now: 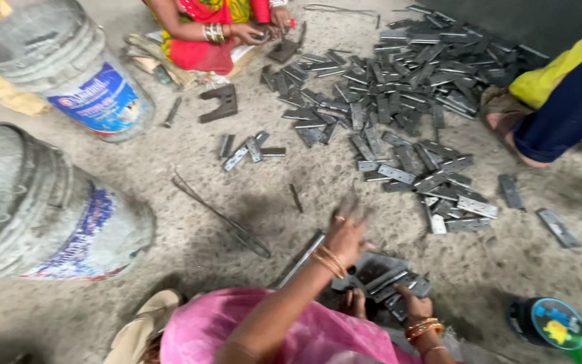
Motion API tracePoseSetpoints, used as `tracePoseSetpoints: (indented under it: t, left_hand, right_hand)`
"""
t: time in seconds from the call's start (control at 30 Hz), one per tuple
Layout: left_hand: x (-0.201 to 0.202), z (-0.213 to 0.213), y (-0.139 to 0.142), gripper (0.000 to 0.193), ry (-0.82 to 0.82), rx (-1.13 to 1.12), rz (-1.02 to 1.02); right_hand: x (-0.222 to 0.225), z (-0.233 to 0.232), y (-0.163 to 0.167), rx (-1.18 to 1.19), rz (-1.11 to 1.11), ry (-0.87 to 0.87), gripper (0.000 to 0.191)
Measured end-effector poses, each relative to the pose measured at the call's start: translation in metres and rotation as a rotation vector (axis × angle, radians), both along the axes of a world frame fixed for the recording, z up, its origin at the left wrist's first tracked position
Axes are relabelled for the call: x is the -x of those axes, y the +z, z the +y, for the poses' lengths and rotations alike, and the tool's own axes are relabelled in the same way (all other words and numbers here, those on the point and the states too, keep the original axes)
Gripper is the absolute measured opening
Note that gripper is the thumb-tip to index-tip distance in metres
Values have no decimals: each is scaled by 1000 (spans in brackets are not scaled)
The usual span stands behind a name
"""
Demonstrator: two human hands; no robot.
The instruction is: The person sits on the floor and repeatedly picks up small metal brackets, places them on a metal block, and uses a cylindrical metal rod to press or align them. Finished pieces are set aside on the floor. Another person works nearby with similar parts.
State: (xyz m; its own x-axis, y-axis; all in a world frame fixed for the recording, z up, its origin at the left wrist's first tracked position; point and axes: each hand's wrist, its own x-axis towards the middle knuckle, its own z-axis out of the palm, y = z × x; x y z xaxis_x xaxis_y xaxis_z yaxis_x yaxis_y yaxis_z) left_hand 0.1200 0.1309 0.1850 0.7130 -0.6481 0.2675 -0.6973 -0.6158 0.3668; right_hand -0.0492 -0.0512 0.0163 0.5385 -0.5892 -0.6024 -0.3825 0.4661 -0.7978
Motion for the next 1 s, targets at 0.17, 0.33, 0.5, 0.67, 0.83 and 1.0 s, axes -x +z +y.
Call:
tracePoseSetpoints:
  t: [0.17,0.33,0.5,0.67,0.83,1.0]
  left_hand:
    - [79,-11,-45,82,-175,-290,237]
    - [95,-9,-85,68,-106,-124,413]
    - [84,0,-120,42,-50,115,364]
    - [82,13,-135,32,162,142,707]
    - [70,14,-91,24,338,332,776]
    - [50,0,-21,22,466,622,492]
  right_hand:
    - [3,16,2,-14,-43,-28,26]
    - [-1,19,0,7,-239,-115,23]
    - [-1,21,16,31,-211,76,20]
    - [12,35,31,-99,-241,85,22]
    - [16,20,34,-57,-205,-64,23]
    - [15,-2,13,-71,-155,-151,21]
